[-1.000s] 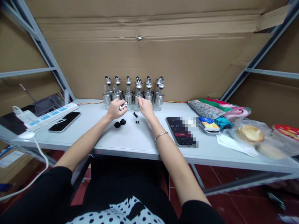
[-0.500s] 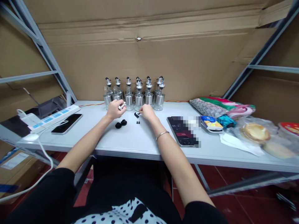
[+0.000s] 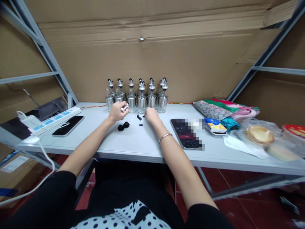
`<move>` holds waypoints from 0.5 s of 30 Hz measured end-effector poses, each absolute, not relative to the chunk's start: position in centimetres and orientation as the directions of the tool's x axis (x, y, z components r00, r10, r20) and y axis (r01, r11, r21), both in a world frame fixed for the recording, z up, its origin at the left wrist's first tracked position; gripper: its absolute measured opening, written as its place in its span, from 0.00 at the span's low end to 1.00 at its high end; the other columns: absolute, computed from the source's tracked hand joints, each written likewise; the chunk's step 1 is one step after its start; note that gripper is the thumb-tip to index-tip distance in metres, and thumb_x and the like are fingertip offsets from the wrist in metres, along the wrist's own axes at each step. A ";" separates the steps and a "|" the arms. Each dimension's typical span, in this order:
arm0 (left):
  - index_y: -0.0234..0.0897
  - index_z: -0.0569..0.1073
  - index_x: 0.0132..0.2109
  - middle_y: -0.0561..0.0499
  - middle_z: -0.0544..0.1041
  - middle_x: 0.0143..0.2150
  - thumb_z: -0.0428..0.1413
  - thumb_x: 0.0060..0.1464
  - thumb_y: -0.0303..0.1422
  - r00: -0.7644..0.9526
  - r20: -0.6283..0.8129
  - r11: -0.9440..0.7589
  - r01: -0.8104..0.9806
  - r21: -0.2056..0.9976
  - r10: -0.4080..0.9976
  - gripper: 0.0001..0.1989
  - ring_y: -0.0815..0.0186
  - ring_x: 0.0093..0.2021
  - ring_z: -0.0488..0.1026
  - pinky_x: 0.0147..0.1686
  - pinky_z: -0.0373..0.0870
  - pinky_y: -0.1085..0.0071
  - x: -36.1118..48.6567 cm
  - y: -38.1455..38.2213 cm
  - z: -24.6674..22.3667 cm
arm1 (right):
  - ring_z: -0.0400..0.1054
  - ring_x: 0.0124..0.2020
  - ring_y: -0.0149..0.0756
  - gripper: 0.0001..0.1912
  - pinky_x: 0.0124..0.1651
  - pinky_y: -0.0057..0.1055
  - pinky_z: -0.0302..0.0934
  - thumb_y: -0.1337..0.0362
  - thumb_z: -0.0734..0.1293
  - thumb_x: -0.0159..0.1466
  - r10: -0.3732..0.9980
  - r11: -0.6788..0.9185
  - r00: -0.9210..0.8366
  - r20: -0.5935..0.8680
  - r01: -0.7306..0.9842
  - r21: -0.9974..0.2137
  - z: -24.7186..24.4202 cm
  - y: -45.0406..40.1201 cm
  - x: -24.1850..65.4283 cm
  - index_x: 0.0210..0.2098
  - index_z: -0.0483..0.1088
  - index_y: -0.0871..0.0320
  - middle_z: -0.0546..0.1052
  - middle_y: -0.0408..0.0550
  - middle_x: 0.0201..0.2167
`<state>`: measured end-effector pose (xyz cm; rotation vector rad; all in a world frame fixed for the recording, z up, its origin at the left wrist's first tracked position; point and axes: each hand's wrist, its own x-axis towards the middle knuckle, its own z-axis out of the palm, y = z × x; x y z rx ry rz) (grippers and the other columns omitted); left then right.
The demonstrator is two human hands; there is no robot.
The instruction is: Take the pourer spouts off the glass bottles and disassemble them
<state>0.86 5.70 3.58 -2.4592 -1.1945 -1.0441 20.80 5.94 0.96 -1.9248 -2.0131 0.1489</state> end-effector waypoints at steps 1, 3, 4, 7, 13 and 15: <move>0.39 0.61 0.25 0.52 0.66 0.22 0.49 0.50 0.33 0.417 0.681 -0.646 0.756 0.108 0.602 0.07 0.65 0.26 0.62 0.31 0.59 0.69 0.9 5.7 3.6 | 0.72 0.45 0.46 0.11 0.48 0.34 0.62 0.74 0.65 0.57 0.984 0.079 -0.024 0.176 0.947 -0.312 0.9 6.0 20.8 0.35 0.78 0.62 0.79 0.61 0.39; 0.39 0.61 0.25 0.52 0.67 0.22 0.50 0.49 0.32 0.417 0.681 -0.645 0.756 0.108 0.602 0.07 0.65 0.26 0.63 0.30 0.59 0.69 0.9 5.7 3.6 | 0.72 0.45 0.45 0.10 0.48 0.33 0.62 0.73 0.65 0.58 0.984 0.099 -0.047 0.171 0.945 -0.313 0.8 6.2 20.7 0.35 0.79 0.62 0.79 0.60 0.39; 0.39 0.61 0.25 0.52 0.67 0.22 0.50 0.49 0.32 0.419 0.679 -0.646 0.756 0.108 0.603 0.07 0.65 0.26 0.63 0.31 0.59 0.69 0.9 5.6 3.6 | 0.72 0.45 0.44 0.10 0.49 0.32 0.62 0.73 0.65 0.58 0.984 0.110 -0.059 0.167 0.943 -0.315 0.7 6.2 20.7 0.35 0.79 0.62 0.80 0.59 0.39; 0.39 0.61 0.25 0.52 0.67 0.23 0.50 0.49 0.32 0.420 0.678 -0.647 0.755 0.109 0.604 0.07 0.65 0.26 0.63 0.31 0.59 0.69 0.9 5.6 3.6 | 0.73 0.45 0.43 0.11 0.49 0.30 0.61 0.73 0.64 0.58 0.984 0.133 -0.086 0.156 0.937 -0.323 0.6 6.3 20.6 0.36 0.79 0.62 0.80 0.58 0.40; 0.39 0.60 0.25 0.52 0.67 0.22 0.50 0.49 0.32 0.419 0.682 -0.649 0.752 0.109 0.600 0.07 0.65 0.26 0.63 0.31 0.59 0.69 0.9 5.6 3.6 | 0.73 0.45 0.47 0.12 0.48 0.34 0.62 0.75 0.64 0.57 0.989 0.115 -0.076 0.129 0.939 -0.326 1.2 6.1 21.0 0.36 0.79 0.62 0.79 0.60 0.40; 0.39 0.61 0.25 0.52 0.67 0.22 0.50 0.49 0.32 0.421 0.677 -0.647 0.755 0.108 0.604 0.07 0.65 0.26 0.63 0.31 0.59 0.69 0.9 5.6 3.6 | 0.73 0.45 0.47 0.12 0.48 0.33 0.62 0.74 0.64 0.57 0.988 0.136 -0.103 0.115 0.935 -0.329 1.4 6.0 21.0 0.36 0.79 0.62 0.79 0.60 0.40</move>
